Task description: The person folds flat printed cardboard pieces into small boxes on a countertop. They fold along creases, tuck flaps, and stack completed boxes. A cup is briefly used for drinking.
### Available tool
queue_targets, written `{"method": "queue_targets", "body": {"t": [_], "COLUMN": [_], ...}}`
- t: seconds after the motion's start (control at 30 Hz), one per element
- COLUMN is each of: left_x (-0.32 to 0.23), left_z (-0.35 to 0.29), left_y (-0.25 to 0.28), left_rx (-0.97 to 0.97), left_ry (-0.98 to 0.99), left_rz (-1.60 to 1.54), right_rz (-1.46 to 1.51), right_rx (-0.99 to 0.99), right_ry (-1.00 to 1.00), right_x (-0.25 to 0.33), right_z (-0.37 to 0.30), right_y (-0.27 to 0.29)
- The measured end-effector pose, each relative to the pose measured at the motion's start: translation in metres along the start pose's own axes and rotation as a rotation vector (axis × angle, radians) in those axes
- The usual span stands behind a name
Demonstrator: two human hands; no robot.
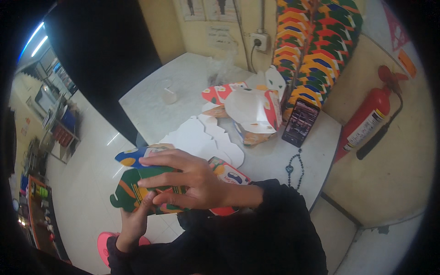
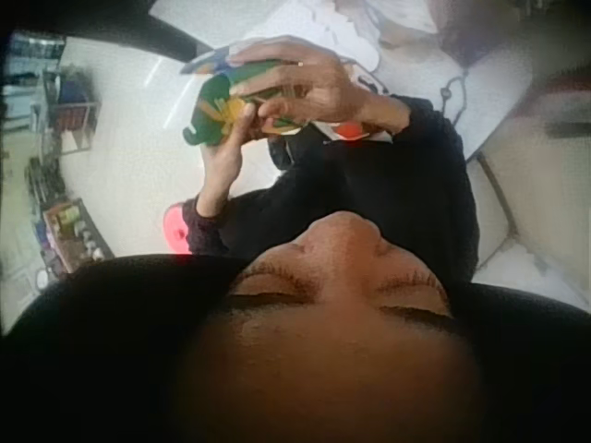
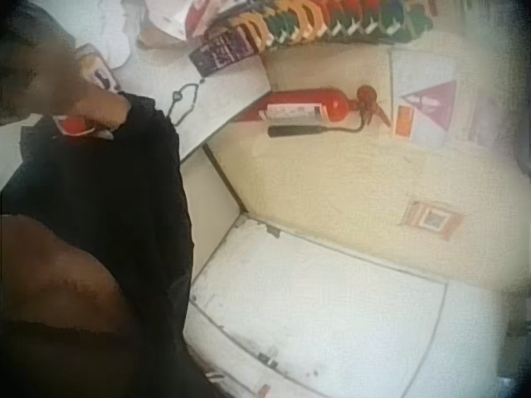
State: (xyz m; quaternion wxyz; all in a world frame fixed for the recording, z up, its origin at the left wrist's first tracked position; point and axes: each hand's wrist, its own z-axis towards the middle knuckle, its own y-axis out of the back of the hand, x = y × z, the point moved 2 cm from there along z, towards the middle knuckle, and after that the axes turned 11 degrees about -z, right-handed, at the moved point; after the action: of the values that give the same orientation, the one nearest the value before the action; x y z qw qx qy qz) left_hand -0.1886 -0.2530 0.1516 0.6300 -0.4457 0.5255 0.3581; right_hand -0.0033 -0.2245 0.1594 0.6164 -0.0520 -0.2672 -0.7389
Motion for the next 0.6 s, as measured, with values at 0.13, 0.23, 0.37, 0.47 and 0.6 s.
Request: {"method": "queue_targets", "body": {"t": [0.13, 0.23, 0.37, 0.47, 0.6], "left_x": [0.002, 0.006, 0.003, 0.005, 0.005], "left_z": [0.002, 0.004, 0.005, 0.005, 0.006], "left_y": [-0.006, -0.011, -0.017, -0.012, -0.015], "left_rx": [0.011, -0.051, -0.112, -0.110, -0.105], "left_ry": [-0.117, -0.137, -0.092, -0.110, -0.140], "left_rz": [0.088, 0.057, 0.004, 0.098, 0.078], "right_rz": [0.170, 0.125, 0.123, 0.064, 0.051], "right_rx": [-0.001, 0.023, 0.060, 0.026, -0.013], "right_ry": [-0.119, -0.151, -0.155, -0.085, -0.041], "right_x": [-0.002, -0.001, -0.007, -0.007, -0.007], "right_z": [-0.005, -0.004, -0.005, -0.006, -0.004], "right_y": [-0.001, -0.001, -0.005, -0.005, -0.003]}}
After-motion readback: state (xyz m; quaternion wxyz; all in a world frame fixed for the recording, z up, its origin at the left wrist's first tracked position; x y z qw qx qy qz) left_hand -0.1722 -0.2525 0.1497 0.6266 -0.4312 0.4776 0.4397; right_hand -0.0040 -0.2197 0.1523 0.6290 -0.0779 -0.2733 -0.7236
